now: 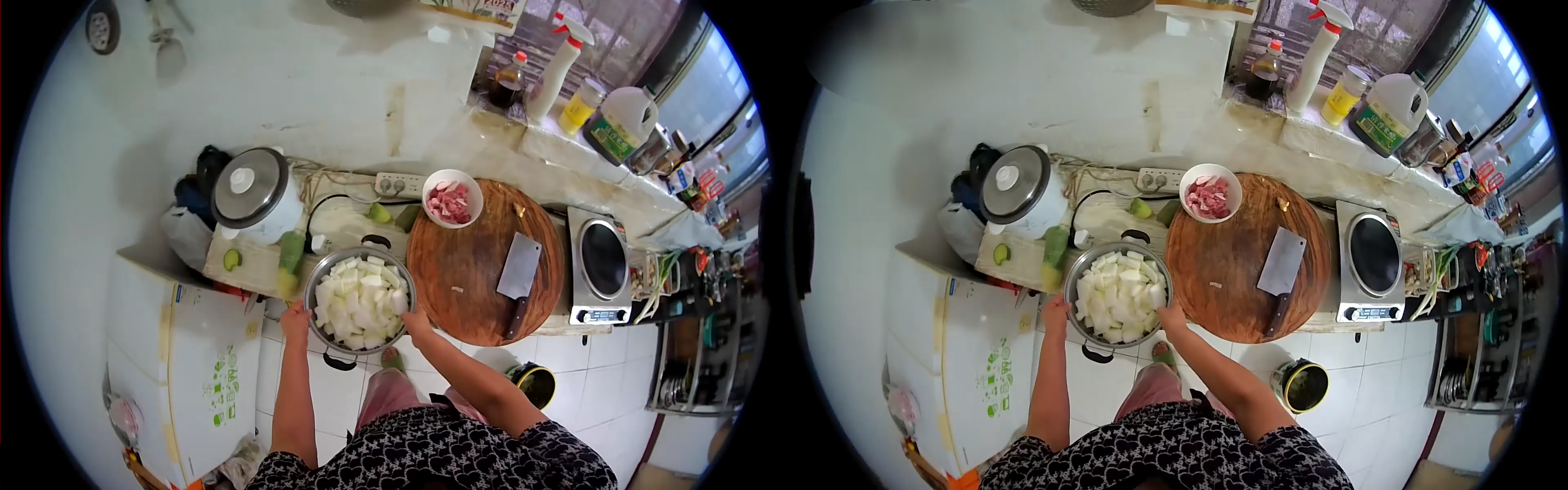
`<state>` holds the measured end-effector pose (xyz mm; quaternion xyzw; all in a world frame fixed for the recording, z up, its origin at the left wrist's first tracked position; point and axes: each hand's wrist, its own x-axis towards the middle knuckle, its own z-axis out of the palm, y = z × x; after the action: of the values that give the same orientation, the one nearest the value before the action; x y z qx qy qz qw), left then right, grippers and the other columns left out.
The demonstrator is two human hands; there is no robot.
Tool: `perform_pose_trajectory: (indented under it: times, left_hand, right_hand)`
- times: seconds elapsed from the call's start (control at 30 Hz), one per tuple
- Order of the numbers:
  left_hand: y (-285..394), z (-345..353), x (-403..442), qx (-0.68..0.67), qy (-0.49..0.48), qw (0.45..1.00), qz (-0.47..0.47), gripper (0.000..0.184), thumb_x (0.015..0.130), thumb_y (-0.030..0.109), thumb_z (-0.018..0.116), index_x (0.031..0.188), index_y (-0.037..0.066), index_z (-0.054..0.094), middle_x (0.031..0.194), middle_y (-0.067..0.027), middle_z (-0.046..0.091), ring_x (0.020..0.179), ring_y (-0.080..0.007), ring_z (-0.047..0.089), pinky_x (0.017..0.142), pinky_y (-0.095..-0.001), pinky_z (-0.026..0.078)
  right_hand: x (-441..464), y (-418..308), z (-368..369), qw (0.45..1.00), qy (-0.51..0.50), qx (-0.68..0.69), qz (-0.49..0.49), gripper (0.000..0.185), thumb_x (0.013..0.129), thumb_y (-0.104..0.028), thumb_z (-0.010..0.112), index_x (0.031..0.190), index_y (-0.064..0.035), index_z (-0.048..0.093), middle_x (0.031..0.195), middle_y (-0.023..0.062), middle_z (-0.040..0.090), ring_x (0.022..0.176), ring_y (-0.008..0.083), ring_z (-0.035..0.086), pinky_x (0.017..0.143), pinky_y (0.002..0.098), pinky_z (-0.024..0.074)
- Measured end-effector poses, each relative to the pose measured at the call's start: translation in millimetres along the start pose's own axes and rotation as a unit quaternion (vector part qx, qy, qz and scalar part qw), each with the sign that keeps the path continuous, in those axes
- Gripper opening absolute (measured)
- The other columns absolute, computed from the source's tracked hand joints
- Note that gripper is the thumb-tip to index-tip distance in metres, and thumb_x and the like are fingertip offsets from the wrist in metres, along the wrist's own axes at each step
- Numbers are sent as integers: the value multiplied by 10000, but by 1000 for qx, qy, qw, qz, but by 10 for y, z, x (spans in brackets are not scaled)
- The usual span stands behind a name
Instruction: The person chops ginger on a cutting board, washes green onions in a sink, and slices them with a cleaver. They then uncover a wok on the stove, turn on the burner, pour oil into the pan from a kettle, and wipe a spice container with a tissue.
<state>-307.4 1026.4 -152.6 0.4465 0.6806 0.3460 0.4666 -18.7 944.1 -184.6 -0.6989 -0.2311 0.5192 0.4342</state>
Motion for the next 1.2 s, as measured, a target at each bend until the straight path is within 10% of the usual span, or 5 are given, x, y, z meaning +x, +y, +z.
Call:
perform_pose_trajectory:
  times: [0.3, 0.37, 0.57, 0.8, 1.2]
  left_hand:
    - [219, 294, 248, -145, -21, 989, -18, 533, 744, -88, 472, 1272, -20, 490, 1184, -118, 592, 1029, -209, 577, 915, -302, 413]
    - [420, 390, 79, 213, 162, 959, 90, 519, 746, -57, 540, 1256, 27, 501, 1239, -163, 535, 1135, -306, 505, 945, -376, 404]
    - [979, 1030, -537, 279, 112, 901, 314, 570, 751, -25, 615, 1287, 85, 453, 1357, -161, 401, 1240, -326, 396, 923, -430, 415]
    - [1264, 2292, -1468, 94, -194, 915, 340, 394, 805, -39, 578, 1178, 87, 560, 1270, -67, 468, 910, -143, 545, 721, -244, 473]
    - [1189, 3497, -2689, 251, -214, 897, 295, 243, 777, 125, 679, 1007, 54, 643, 896, -85, 586, 796, -231, 601, 726, -333, 487]
  right_hand:
    - [-240, -532, -159, 978, -127, 82, 142, 423, 843, -179, 567, 1234, -45, 472, 1160, 71, 544, 1002, 196, 545, 808, 364, 482]
    - [-364, -450, -321, 973, -161, 21, 162, 491, 863, -190, 552, 1318, -51, 432, 1246, 52, 520, 1068, 190, 526, 834, 362, 474]
    - [-996, -924, -1202, 930, -240, 249, 124, 481, 898, -176, 518, 1341, -26, 405, 1248, 115, 535, 972, 203, 600, 799, 319, 500]
    - [-1442, -575, -2133, 960, -70, 269, -1, 387, 912, -181, 491, 1279, -60, 471, 1191, 82, 588, 1007, 188, 600, 790, 299, 485]
    - [-2201, 263, -3742, 964, 25, 259, 61, 341, 883, -174, 517, 1204, -61, 540, 1024, 45, 648, 851, 129, 590, 738, 272, 462]
